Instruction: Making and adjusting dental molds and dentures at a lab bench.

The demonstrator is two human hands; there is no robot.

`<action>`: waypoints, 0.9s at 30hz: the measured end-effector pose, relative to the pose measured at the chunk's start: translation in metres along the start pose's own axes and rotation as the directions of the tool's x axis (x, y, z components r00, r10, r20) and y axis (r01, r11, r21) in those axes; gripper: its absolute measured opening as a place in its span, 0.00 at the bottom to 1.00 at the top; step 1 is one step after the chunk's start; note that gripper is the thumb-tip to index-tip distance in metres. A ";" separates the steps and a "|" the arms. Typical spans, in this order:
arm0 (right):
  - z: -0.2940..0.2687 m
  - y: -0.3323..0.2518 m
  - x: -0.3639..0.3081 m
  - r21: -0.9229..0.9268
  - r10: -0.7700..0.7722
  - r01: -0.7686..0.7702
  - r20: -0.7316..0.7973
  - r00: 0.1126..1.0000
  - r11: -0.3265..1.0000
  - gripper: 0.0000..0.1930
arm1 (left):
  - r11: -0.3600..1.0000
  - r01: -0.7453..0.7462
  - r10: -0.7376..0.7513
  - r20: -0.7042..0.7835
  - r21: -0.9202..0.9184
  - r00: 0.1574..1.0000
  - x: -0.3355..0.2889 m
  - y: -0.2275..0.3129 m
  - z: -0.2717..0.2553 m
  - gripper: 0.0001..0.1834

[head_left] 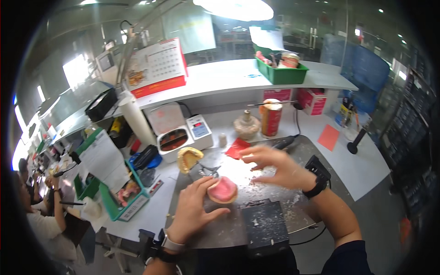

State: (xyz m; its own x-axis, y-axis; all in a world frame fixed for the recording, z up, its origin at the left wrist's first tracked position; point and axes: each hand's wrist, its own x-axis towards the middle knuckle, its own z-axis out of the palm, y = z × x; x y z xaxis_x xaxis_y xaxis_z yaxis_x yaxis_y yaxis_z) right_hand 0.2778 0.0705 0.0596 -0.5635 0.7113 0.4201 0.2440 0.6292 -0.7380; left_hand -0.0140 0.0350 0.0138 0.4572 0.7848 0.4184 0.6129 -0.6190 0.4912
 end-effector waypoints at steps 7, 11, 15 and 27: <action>-0.087 0.056 -0.021 0.374 0.442 -0.245 -0.654 0.615 0.894 0.16 | 0.998 -0.006 0.005 0.007 0.060 1.000 0.016 0.003 0.011 0.44; -0.103 0.118 0.006 0.520 0.604 -0.314 -0.622 0.499 0.794 0.26 | 0.999 0.020 -0.018 -0.045 0.043 0.999 0.014 -0.010 0.022 0.43; -0.130 0.157 0.032 0.558 0.655 -0.348 -0.590 0.472 0.754 0.23 | 0.992 0.076 -0.087 -0.112 -0.104 0.990 0.019 -0.010 0.023 0.39; -0.044 0.033 -0.012 -0.054 -0.173 0.201 -0.747 0.642 0.978 0.09 | 0.974 0.225 -0.229 -0.173 -0.038 0.958 0.026 0.002 0.034 0.42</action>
State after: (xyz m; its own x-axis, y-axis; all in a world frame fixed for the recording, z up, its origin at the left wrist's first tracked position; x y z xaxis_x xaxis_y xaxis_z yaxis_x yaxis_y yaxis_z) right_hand 0.3275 0.0962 0.0535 0.1857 0.5822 0.7916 0.1679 0.7749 -0.6093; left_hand 0.0209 0.0550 0.0000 0.1868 0.8879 0.4204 0.6751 -0.4269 0.6017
